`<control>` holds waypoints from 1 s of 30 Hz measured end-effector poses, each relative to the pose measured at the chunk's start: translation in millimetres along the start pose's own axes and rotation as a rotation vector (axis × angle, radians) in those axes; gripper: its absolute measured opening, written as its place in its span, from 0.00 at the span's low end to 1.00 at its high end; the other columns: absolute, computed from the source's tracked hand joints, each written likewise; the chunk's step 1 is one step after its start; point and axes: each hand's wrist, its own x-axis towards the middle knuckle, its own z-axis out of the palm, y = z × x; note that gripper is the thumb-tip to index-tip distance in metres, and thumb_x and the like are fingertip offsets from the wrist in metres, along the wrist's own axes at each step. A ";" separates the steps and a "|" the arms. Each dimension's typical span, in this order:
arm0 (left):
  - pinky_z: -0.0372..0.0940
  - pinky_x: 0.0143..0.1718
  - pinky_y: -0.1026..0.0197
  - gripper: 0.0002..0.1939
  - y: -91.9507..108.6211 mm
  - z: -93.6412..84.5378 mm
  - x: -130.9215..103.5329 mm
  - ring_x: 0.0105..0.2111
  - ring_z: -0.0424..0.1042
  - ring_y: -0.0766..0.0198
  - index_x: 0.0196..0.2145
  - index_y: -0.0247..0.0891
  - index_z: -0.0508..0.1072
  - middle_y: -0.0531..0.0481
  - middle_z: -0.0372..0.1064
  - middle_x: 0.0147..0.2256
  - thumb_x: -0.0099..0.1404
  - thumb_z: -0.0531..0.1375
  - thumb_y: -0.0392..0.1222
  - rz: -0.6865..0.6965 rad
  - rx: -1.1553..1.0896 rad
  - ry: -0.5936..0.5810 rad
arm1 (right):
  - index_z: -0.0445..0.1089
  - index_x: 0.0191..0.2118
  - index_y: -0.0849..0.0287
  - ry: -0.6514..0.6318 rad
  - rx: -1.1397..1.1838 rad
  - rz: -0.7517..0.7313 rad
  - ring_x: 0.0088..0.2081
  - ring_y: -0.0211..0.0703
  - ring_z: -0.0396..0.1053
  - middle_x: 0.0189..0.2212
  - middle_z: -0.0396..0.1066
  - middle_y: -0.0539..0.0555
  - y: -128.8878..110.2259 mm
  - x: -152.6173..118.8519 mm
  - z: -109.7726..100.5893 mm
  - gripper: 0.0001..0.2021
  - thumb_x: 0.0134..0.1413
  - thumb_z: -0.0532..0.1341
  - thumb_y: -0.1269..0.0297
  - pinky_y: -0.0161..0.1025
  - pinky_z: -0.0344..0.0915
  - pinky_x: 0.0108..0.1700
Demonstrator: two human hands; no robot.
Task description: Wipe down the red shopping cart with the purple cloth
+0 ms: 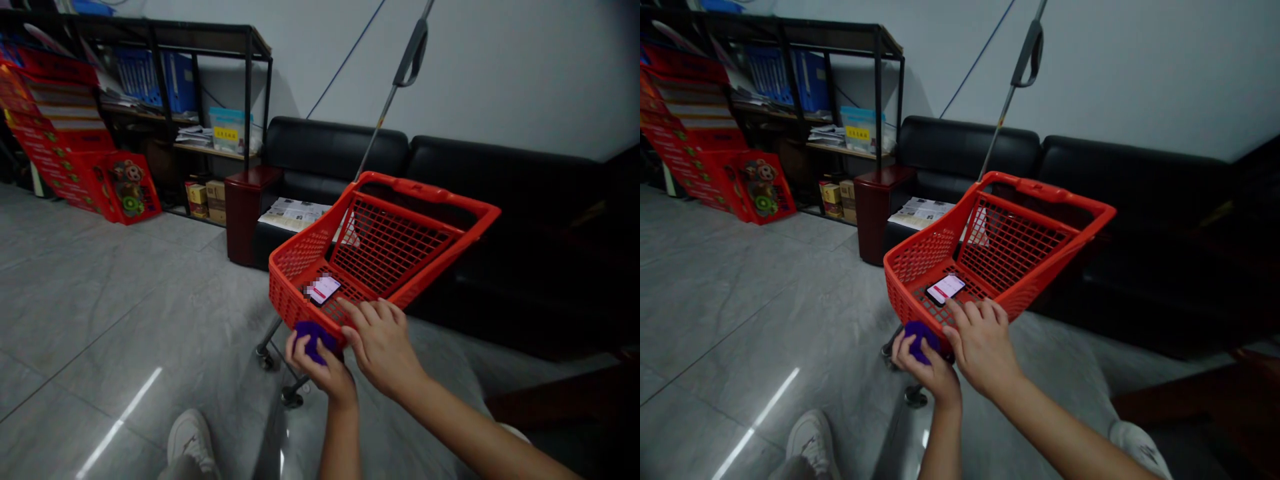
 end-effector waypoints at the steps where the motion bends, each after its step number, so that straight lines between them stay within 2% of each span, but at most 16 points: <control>1: 0.61 0.53 0.50 0.06 0.2 -3.2 -9.4 0.50 0.63 0.58 0.43 0.39 0.64 0.42 0.60 0.49 0.70 0.54 0.41 0.001 0.002 0.025 | 0.66 0.59 0.58 0.003 -0.006 0.011 0.46 0.53 0.61 0.42 0.71 0.59 -5.4 0.9 -0.9 0.22 0.66 0.48 0.59 0.52 0.55 0.53; 3: 0.63 0.51 0.51 0.07 0.8 -7.5 -18.1 0.50 0.63 0.57 0.43 0.40 0.64 0.41 0.59 0.49 0.69 0.54 0.44 0.014 0.009 0.048 | 0.66 0.59 0.56 -0.003 -0.002 0.000 0.45 0.53 0.62 0.43 0.72 0.59 -10.0 3.2 -3.7 0.21 0.65 0.49 0.58 0.52 0.55 0.51; 4: 0.63 0.51 0.50 0.07 1.4 -8.1 -15.2 0.50 0.63 0.57 0.42 0.40 0.64 0.42 0.59 0.49 0.69 0.55 0.45 0.014 0.016 0.063 | 0.65 0.60 0.55 -0.017 0.012 -0.036 0.45 0.52 0.62 0.45 0.72 0.58 -8.3 4.8 -5.4 0.21 0.65 0.50 0.57 0.51 0.54 0.51; 7: 0.59 0.56 0.47 0.07 3.7 -5.0 12.8 0.51 0.63 0.56 0.41 0.40 0.64 0.42 0.62 0.48 0.70 0.54 0.45 -0.025 0.051 0.105 | 0.61 0.63 0.52 -0.068 0.079 -0.204 0.51 0.49 0.62 0.54 0.69 0.56 10.3 11.8 -7.7 0.23 0.66 0.50 0.57 0.49 0.53 0.54; 10: 0.58 0.56 0.47 0.07 2.6 0.3 27.5 0.52 0.63 0.56 0.42 0.39 0.65 0.41 0.62 0.48 0.70 0.53 0.44 -0.049 0.043 0.065 | 0.63 0.61 0.50 -0.009 0.063 -0.148 0.54 0.49 0.61 0.55 0.69 0.55 32.0 21.0 -1.7 0.21 0.67 0.46 0.58 0.51 0.50 0.57; 12: 0.59 0.56 0.47 0.08 -1.8 3.2 14.4 0.52 0.63 0.55 0.43 0.38 0.65 0.40 0.61 0.49 0.70 0.53 0.44 -0.031 0.036 0.023 | 0.65 0.60 0.51 -0.008 0.055 -0.109 0.50 0.50 0.63 0.53 0.71 0.55 36.6 27.1 5.2 0.21 0.68 0.46 0.58 0.51 0.52 0.54; 16: 0.61 0.53 0.48 0.07 -11.8 10.7 -19.9 0.51 0.62 0.56 0.41 0.37 0.67 0.40 0.59 0.49 0.69 0.54 0.43 0.038 0.038 -0.070 | 0.69 0.56 0.51 -0.012 -0.013 0.014 0.46 0.52 0.61 0.50 0.72 0.55 25.2 35.9 12.0 0.20 0.67 0.47 0.56 0.51 0.52 0.51; 18: 0.60 0.54 0.48 0.06 -11.9 16.0 -15.3 0.51 0.62 0.56 0.41 0.38 0.67 0.40 0.59 0.48 0.70 0.54 0.42 0.069 0.036 -0.050 | 0.68 0.58 0.50 -0.022 -0.024 0.006 0.46 0.52 0.61 0.50 0.72 0.55 18.7 38.2 10.7 0.20 0.67 0.48 0.56 0.51 0.52 0.51; 21: 0.59 0.56 0.46 0.06 -7.5 24.5 9.1 0.53 0.62 0.56 0.42 0.38 0.66 0.40 0.59 0.49 0.70 0.55 0.42 0.120 0.026 0.041 | 0.65 0.60 0.51 -0.024 -0.037 0.005 0.45 0.52 0.60 0.51 0.71 0.55 11.1 39.3 7.8 0.21 0.67 0.48 0.55 0.52 0.51 0.50; 23: 0.59 0.56 0.44 0.08 -6.9 29.2 15.8 0.54 0.61 0.54 0.42 0.38 0.66 0.40 0.57 0.51 0.69 0.55 0.44 0.136 0.034 0.061 | 0.65 0.60 0.52 -0.020 -0.042 0.027 0.45 0.53 0.60 0.51 0.71 0.56 4.8 39.5 7.1 0.22 0.67 0.48 0.55 0.52 0.51 0.50; 27: 0.61 0.55 0.41 0.09 -21.2 32.7 -10.6 0.54 0.59 0.52 0.41 0.40 0.66 0.43 0.56 0.49 0.66 0.60 0.45 0.252 0.095 -0.036 | 0.63 0.62 0.52 -0.025 -0.032 0.055 0.46 0.54 0.60 0.52 0.70 0.57 -8.0 41.0 5.5 0.23 0.66 0.49 0.53 0.53 0.51 0.50; 30: 0.63 0.53 0.42 0.09 -32.5 30.2 -22.2 0.54 0.60 0.53 0.42 0.40 0.66 0.44 0.57 0.48 0.66 0.59 0.44 0.311 0.078 -0.088 | 0.59 0.64 0.51 -0.069 0.010 -0.030 0.48 0.52 0.61 0.55 0.68 0.56 -4.7 42.5 -1.0 0.24 0.66 0.49 0.53 0.50 0.52 0.51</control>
